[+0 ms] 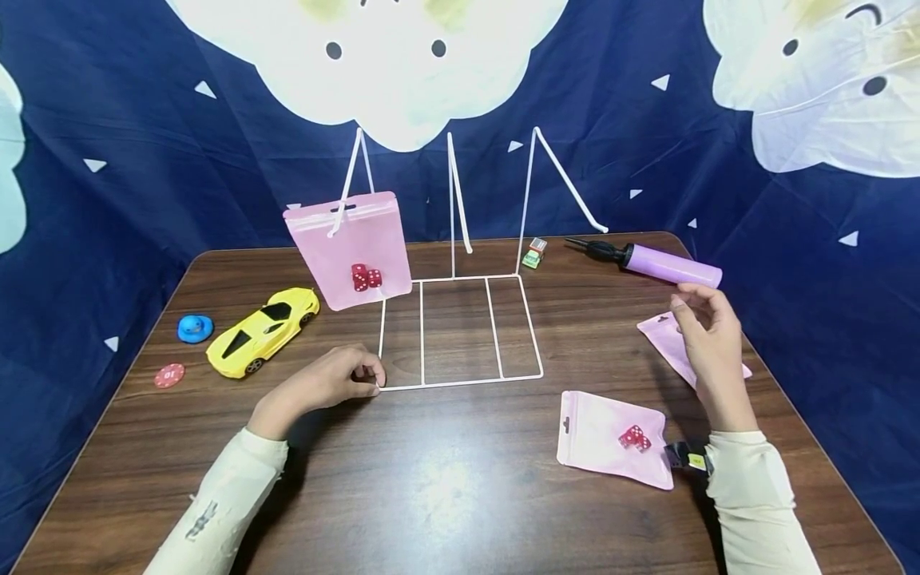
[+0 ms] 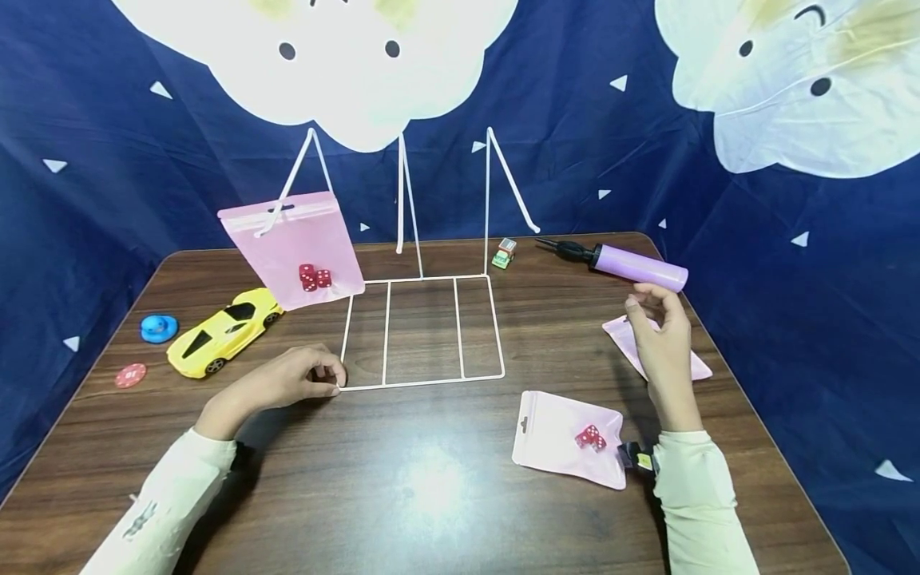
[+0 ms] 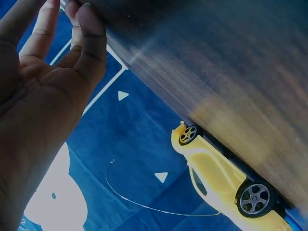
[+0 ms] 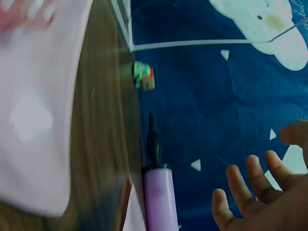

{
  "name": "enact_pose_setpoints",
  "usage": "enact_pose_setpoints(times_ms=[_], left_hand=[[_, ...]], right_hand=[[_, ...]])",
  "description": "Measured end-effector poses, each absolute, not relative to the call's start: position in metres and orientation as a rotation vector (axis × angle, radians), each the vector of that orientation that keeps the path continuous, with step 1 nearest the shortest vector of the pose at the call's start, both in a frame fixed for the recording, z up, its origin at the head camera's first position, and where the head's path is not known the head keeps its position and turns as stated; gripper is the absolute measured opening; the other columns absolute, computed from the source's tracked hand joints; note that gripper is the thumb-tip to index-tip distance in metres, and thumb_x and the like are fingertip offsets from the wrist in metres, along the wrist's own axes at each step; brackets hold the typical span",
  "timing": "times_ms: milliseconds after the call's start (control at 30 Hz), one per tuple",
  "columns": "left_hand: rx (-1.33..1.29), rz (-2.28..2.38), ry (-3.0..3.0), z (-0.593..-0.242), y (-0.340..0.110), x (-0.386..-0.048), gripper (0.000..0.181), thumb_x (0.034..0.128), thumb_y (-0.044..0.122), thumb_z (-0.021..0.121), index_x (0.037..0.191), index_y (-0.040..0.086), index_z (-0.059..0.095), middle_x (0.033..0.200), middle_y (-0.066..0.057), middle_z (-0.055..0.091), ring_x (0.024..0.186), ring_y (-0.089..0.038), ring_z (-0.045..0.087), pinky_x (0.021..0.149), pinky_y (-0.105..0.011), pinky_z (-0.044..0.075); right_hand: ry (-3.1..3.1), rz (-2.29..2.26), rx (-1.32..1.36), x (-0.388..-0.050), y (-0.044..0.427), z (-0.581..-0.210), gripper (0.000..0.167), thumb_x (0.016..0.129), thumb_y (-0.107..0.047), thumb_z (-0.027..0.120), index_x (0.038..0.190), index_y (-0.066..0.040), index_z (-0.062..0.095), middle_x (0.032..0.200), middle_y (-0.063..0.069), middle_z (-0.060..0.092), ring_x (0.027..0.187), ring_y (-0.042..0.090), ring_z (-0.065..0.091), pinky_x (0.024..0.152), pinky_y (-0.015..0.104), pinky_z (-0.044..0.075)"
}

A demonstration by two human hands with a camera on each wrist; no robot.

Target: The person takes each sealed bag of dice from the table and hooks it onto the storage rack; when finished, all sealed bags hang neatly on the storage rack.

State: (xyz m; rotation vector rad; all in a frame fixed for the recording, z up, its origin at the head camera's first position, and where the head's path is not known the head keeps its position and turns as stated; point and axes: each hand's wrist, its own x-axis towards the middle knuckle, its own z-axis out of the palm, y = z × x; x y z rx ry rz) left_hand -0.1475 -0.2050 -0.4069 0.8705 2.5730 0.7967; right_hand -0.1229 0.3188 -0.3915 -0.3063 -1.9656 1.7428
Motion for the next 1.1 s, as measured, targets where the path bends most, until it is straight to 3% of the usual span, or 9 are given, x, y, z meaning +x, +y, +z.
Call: enact_pose_setpoints(times_ms=[200,800,1100], left_hand=[[0.889,0.792,2.578,-0.407,-0.205,-0.147,0.014,0.0927,0.005,0.083,0.091,0.015,0.074,0.089,-0.001,0.059,0.085,-0.016,0.056,0.077,-0.034,0.048],[0.884,0.800,2.584,-0.409,-0.206,-0.149,0.015,0.0928,0.004,0.083,0.091,0.015,0.074,0.089,0.000,0.059,0.085,-0.017,0.055,0.077,-0.033,0.048],[0.888,0.786,2.588,-0.410,-0.206,-0.149,0.016,0.0932,0.004,0.082,0.091,0.017,0.073,0.090,0.001,0.059,0.086,-0.016,0.055,0.078,-0.033,0.048]], right_hand=[[-2.013,1.686,-0.331,-0.118,0.329,-0.396,0.019,0.103,-0.003,0.068,0.120,-0.011,0.071,0.098,-0.007,0.067,0.091,0.007,0.062,0.073,0.014,0.048],[-2.028,1.730,-0.385,-0.105,0.373,-0.401,0.024,0.100,0.004,0.069,0.112,-0.016,0.078,0.093,-0.012,0.070,0.083,0.000,0.064,0.068,0.011,0.050],[-2.127,1.706,-0.322,-0.098,0.393,-0.404,0.021,0.102,0.002,0.070,0.112,-0.016,0.078,0.092,-0.017,0.071,0.084,-0.004,0.066,0.073,0.009,0.052]])
